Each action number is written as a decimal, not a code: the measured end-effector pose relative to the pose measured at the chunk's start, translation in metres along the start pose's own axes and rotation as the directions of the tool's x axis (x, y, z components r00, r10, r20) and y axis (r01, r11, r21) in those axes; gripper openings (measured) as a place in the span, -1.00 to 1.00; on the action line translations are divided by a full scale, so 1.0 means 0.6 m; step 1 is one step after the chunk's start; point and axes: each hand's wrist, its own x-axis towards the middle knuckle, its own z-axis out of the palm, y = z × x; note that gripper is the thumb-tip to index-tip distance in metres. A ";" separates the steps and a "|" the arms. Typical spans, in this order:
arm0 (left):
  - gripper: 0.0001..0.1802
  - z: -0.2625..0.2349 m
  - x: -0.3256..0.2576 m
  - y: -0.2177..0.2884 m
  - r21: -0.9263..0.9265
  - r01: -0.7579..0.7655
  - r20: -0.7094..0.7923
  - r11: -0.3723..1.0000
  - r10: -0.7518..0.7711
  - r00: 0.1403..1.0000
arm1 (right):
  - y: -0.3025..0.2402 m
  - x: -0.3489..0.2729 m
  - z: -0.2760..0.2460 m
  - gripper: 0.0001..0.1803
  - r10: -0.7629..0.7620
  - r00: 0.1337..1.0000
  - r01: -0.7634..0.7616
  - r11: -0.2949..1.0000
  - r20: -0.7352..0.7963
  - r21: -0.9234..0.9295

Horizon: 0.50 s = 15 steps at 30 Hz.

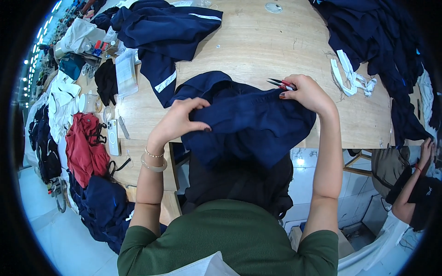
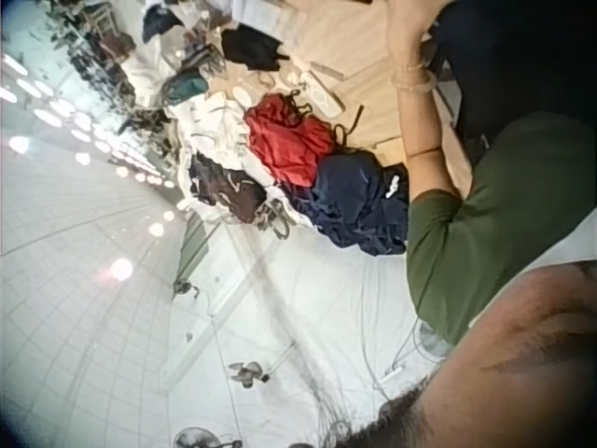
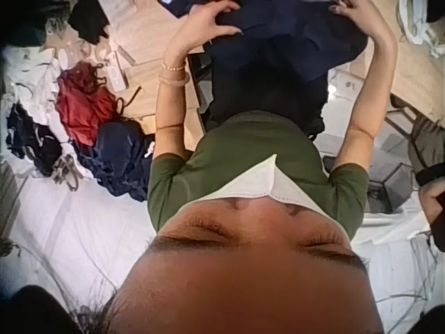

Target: Trimming loose threads from dark blue garments using small snips in a factory setting.

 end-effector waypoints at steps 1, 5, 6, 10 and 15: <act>-0.53 -0.004 -0.002 -0.003 0.003 -0.004 -0.004 1.000 0.004 1.000 | -0.004 -0.002 -0.012 -0.82 -0.002 1.000 0.002 1.000 -0.006 -0.002; -0.64 -0.064 -0.009 0.015 -0.120 -0.101 0.018 0.988 0.104 0.994 | -0.004 -0.042 -0.073 -0.87 0.003 0.997 0.026 0.929 -0.078 0.370; -0.66 -0.078 -0.010 0.021 -0.018 -0.171 -0.156 0.985 0.166 0.974 | -0.002 -0.057 -0.092 -0.87 -0.069 0.988 0.112 0.934 -0.136 0.340; -0.56 -0.095 -0.037 0.055 0.550 0.025 -0.661 0.835 0.416 0.624 | -0.027 -0.135 -0.076 -0.81 -0.344 0.712 0.464 0.885 -0.612 0.043; -0.43 0.015 -0.086 -0.013 0.600 0.208 -0.536 0.773 0.195 0.821 | -0.007 -0.161 0.082 -0.65 -0.257 0.779 0.359 0.931 -0.572 0.070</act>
